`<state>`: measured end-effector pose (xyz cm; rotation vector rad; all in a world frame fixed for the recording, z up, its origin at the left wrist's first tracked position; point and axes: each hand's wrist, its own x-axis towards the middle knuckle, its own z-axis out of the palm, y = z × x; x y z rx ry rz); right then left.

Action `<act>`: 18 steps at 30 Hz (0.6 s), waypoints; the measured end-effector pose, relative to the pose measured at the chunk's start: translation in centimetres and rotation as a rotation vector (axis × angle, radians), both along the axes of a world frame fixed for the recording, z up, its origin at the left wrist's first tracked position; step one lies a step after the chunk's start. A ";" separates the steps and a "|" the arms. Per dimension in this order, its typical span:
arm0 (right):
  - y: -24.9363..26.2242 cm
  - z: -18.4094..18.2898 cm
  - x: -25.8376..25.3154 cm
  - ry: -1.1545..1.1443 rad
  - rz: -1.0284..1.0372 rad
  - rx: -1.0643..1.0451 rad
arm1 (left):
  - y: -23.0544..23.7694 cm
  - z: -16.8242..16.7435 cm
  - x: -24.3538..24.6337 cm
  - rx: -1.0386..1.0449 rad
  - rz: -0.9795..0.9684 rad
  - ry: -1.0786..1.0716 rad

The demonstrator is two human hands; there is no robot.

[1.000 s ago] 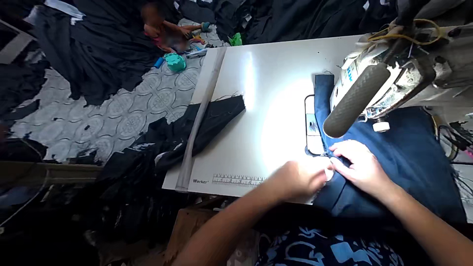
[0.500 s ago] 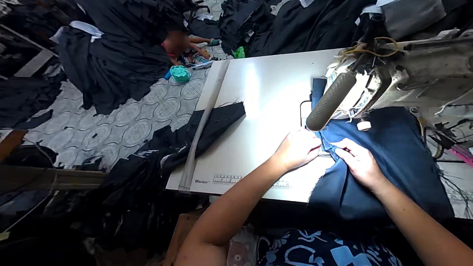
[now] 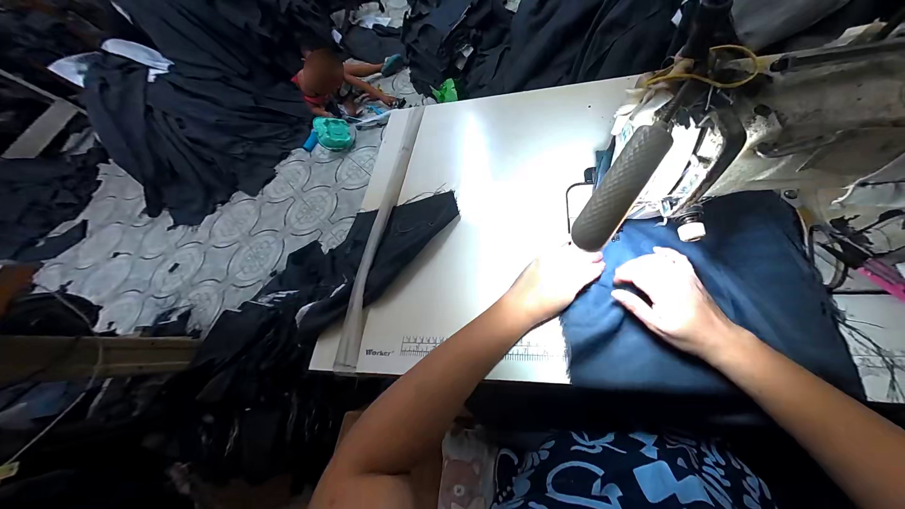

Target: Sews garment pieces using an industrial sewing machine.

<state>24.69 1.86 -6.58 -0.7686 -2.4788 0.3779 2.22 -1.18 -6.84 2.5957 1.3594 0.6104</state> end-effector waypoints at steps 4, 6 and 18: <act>1.6 -0.6 2.0 -0.169 0.022 -0.071 | -0.9 -0.1 -0.8 -0.050 0.004 0.012; 1.8 -1.1 2.6 -0.114 0.038 -0.030 | -1.1 -0.2 -0.9 -0.069 0.007 -0.024; 5.3 -0.4 2.5 -0.147 0.015 -0.137 | 2.7 -1.5 -2.4 -0.019 0.034 0.013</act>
